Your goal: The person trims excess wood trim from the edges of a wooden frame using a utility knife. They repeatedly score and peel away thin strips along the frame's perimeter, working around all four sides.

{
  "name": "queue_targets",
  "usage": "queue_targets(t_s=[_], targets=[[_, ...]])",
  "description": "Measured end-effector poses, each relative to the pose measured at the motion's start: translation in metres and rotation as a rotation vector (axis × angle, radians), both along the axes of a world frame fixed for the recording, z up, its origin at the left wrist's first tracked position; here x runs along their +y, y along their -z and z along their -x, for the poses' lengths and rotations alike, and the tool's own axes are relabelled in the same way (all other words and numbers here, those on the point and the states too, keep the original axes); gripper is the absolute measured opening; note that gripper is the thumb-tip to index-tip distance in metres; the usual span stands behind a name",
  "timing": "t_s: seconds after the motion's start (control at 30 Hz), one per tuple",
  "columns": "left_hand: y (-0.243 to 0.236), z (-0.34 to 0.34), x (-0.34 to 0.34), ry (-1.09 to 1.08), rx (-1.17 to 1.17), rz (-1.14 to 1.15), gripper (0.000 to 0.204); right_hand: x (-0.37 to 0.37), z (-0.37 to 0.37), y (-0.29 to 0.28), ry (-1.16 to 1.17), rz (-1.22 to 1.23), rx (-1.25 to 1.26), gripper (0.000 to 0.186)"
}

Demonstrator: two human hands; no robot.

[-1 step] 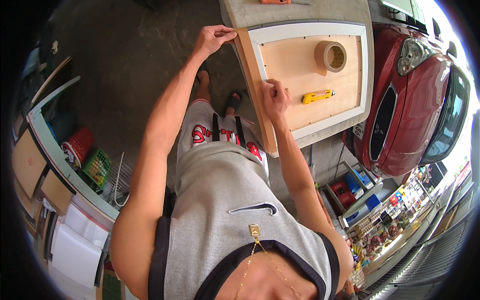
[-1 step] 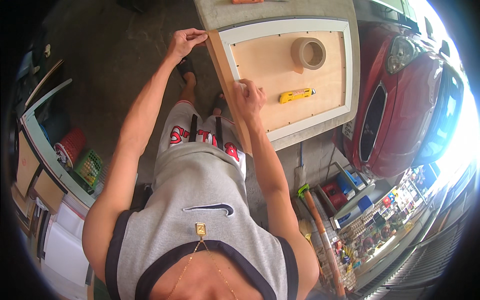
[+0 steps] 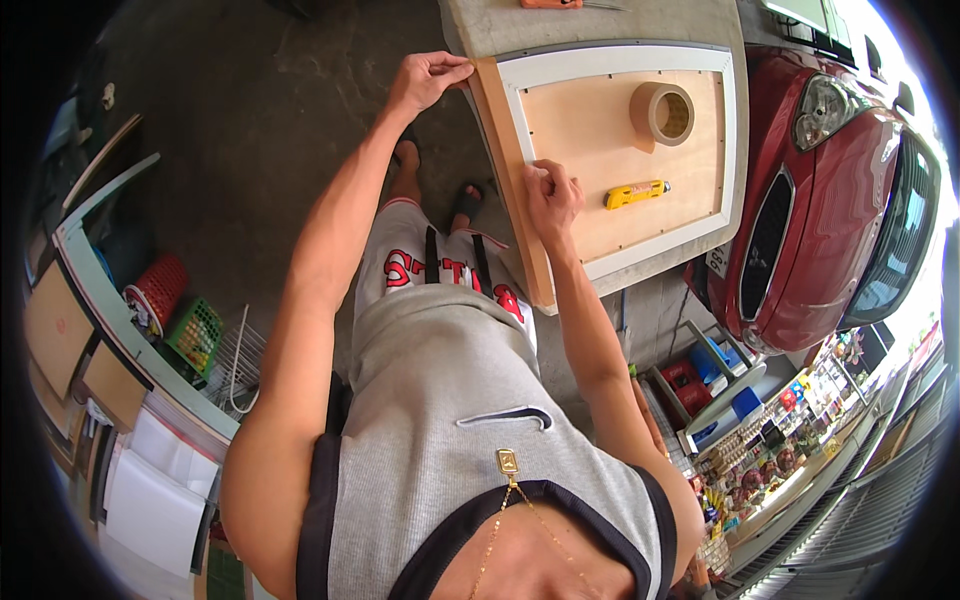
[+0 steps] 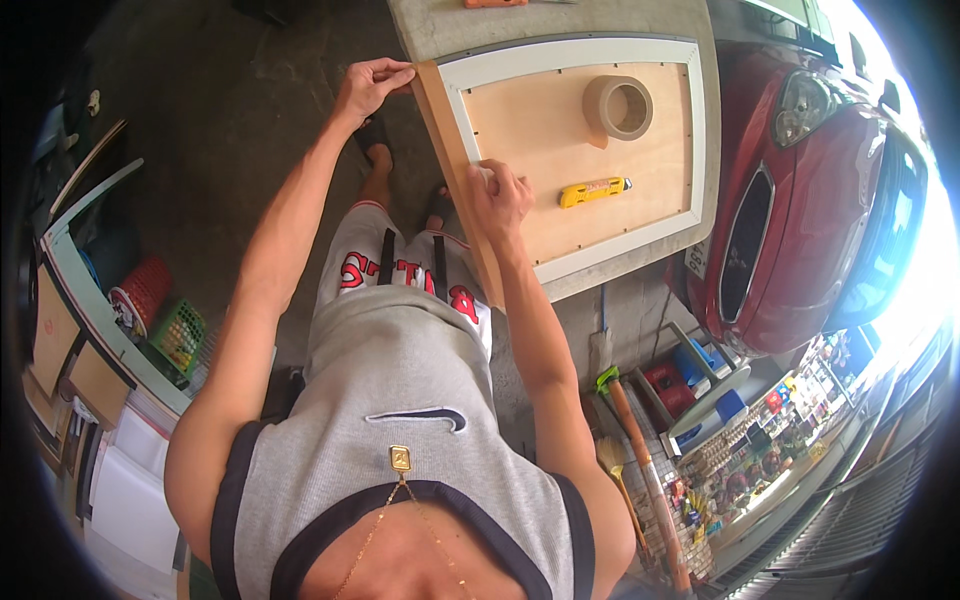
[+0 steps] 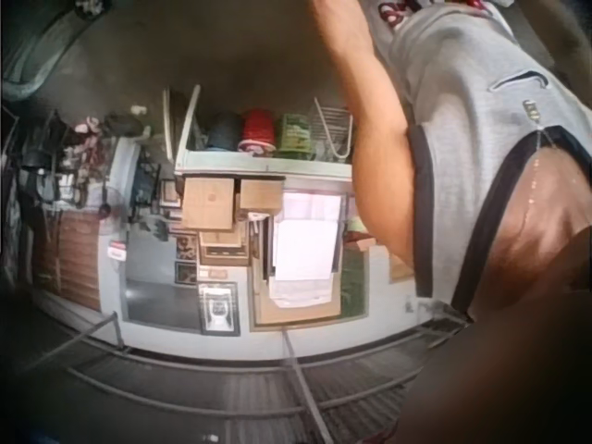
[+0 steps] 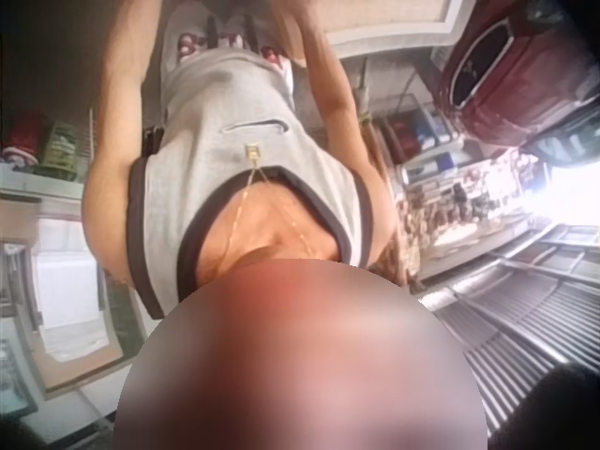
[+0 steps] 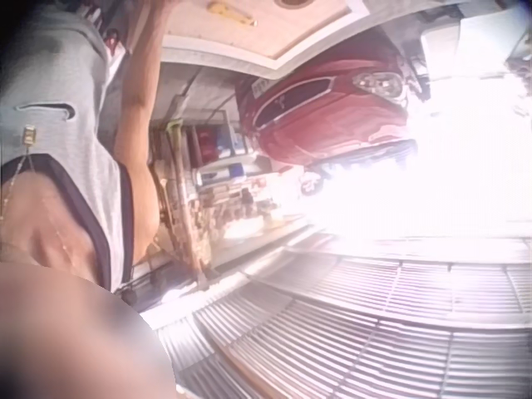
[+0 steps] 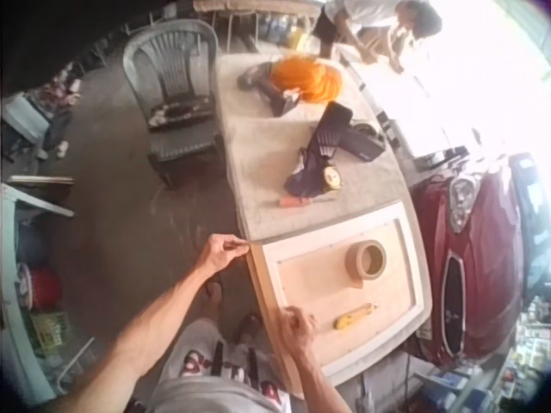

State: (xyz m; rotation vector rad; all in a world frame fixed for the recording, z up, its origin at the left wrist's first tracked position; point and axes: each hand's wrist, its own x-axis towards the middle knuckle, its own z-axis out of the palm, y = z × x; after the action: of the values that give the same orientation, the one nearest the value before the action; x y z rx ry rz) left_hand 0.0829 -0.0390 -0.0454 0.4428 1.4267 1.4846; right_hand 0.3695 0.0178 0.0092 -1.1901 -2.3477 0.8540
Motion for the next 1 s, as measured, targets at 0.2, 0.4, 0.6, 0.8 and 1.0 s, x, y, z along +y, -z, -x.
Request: queue_targets(t_s=[0.2, 0.4, 0.6, 0.8, 1.0], targets=[[-0.002, -0.014, -0.002, -0.092, 0.164, 0.044, 0.028, 0.027, -0.034, -0.010, 0.454, -0.263, -0.218, 0.033], [-0.010, -0.038, -0.007, -0.067, 0.238, 0.035, 0.057, 0.071, -0.062, -0.020, 0.667, -0.094, -0.508, 0.058], [0.003, -0.010, 0.004, -0.009, 0.173, -0.054, 0.037, 0.085, -0.055, -0.034, 0.781, 0.150, -0.354, 0.045], [-0.003, -0.009, 0.007, -0.070, 0.117, 0.031, 0.027, 0.048, -0.049, -0.058, 0.890, 0.433, 0.412, 0.056], [-0.009, -0.023, 0.004, -0.053, 0.177, -0.009, 0.041, 0.023, -0.007, -0.064, 0.579, 0.612, 0.524, 0.062]])
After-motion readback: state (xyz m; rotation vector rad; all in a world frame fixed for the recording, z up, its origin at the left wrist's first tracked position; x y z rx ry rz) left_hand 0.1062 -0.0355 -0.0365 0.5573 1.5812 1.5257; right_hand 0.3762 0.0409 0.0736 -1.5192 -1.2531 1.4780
